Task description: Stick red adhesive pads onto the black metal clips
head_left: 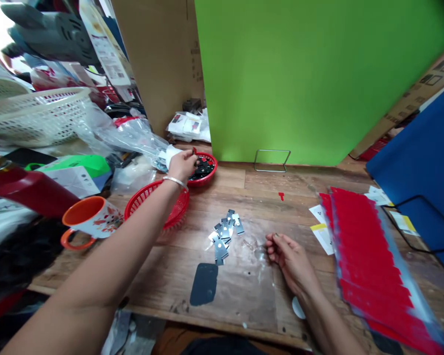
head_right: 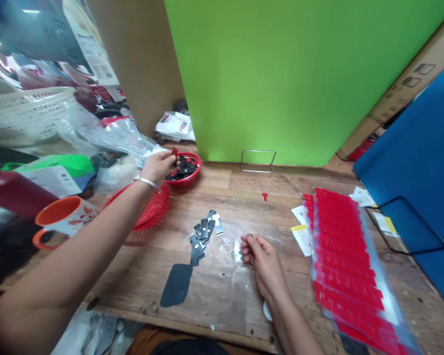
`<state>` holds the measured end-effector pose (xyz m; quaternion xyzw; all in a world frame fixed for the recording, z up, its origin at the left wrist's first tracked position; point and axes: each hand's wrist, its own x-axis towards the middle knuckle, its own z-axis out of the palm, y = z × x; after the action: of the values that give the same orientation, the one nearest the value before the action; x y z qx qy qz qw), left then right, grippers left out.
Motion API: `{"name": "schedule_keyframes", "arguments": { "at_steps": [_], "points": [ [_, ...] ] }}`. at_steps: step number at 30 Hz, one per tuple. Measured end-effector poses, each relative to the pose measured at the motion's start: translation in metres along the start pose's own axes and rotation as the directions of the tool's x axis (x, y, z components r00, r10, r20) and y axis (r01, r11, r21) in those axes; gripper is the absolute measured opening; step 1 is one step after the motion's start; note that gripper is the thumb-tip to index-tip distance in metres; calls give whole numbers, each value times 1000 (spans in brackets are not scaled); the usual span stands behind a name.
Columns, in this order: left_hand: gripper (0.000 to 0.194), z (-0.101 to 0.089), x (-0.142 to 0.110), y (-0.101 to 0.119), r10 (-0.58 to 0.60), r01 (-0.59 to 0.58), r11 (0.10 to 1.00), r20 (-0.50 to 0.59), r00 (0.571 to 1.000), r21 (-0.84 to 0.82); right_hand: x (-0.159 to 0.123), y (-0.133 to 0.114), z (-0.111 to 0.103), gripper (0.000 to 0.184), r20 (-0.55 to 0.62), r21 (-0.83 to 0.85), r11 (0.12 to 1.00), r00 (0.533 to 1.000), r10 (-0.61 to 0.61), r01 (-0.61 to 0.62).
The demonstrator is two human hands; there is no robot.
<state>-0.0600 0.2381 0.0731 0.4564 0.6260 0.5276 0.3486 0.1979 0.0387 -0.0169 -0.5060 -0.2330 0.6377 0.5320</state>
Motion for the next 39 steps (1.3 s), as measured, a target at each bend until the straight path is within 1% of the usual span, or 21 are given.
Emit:
{"name": "schedule_keyframes", "arguments": {
  "at_steps": [2,3,5,6,8,9,10,12,14,16,18,20,22,24,26,27,29,31,33,35,39],
  "points": [
    [36,-9,10,3,128,-120,975,-27,991,188,-1,3,-1,26,-6,-26,1000,1000,-18,17],
    [40,-11,8,2,195,-190,946,7,981,262,-1,4,-2,26,-11,-43,999,1000,-27,26],
    [38,-12,-9,-3,262,-314,875,185,947,369,-1,4,-4,28,-20,-77,996,999,-40,39],
    [35,-10,-22,-7,235,-345,856,306,923,386,-2,5,-5,28,-22,-92,995,999,-45,43],
    [31,-4,-51,-19,97,-373,816,531,842,442,-2,5,-8,29,-24,-125,991,998,-53,49],
    [33,-1,-66,-27,25,-380,789,592,805,483,-3,5,-9,29,-27,-143,988,998,-59,55],
    [36,2,-80,-36,-30,-391,759,628,778,521,-3,5,-10,29,-33,-162,985,997,-70,64],
    [40,6,-101,-55,-90,-394,725,645,759,565,-5,7,-12,29,-40,-199,976,995,-93,84],
    [40,8,-114,-71,-79,-397,717,632,771,574,-7,8,-15,29,-42,-228,969,993,-112,99],
    [40,8,-120,-80,-39,-381,737,598,800,558,-10,10,-17,30,-44,-252,962,991,-124,109],
    [38,7,-124,-81,-9,-328,793,548,836,513,-13,12,-18,29,-47,-275,954,990,-136,118],
    [31,6,-131,-74,1,-234,886,502,865,401,-16,14,-16,28,-34,-299,944,987,-156,139],
    [25,6,-141,-63,-22,-87,976,491,871,200,-20,16,-11,28,-10,-317,935,985,-172,160],
    [24,7,-156,-54,-86,110,994,522,848,-15,-25,16,-2,29,32,-295,942,987,-156,159],
    [27,10,-173,-50,-153,291,944,573,805,-156,-30,16,9,31,109,-197,976,992,-71,91],
    [27,11,-181,-50,-173,357,912,599,782,-202,-32,15,14,33,168,-126,992,986,-3,24],
    [27,15,-197,-51,-177,446,853,653,737,-272,-36,13,21,32,299,-11,990,945,135,-138],
    [27,20,-211,-55,-178,516,789,680,711,-334,-38,11,24,26,365,49,966,905,220,-254],
    [30,25,-222,-58,-206,580,717,678,706,-386,-39,12,23,21,344,75,959,909,234,-275],
    [33,28,-228,-61,-245,621,664,663,708,-417,-39,14,22,20,294,67,969,932,210,-239],
    [35,25,-229,-65,-284,643,652,656,699,-403,-41,21,22,23,254,62,981,953,165,-186]
  ]
}}
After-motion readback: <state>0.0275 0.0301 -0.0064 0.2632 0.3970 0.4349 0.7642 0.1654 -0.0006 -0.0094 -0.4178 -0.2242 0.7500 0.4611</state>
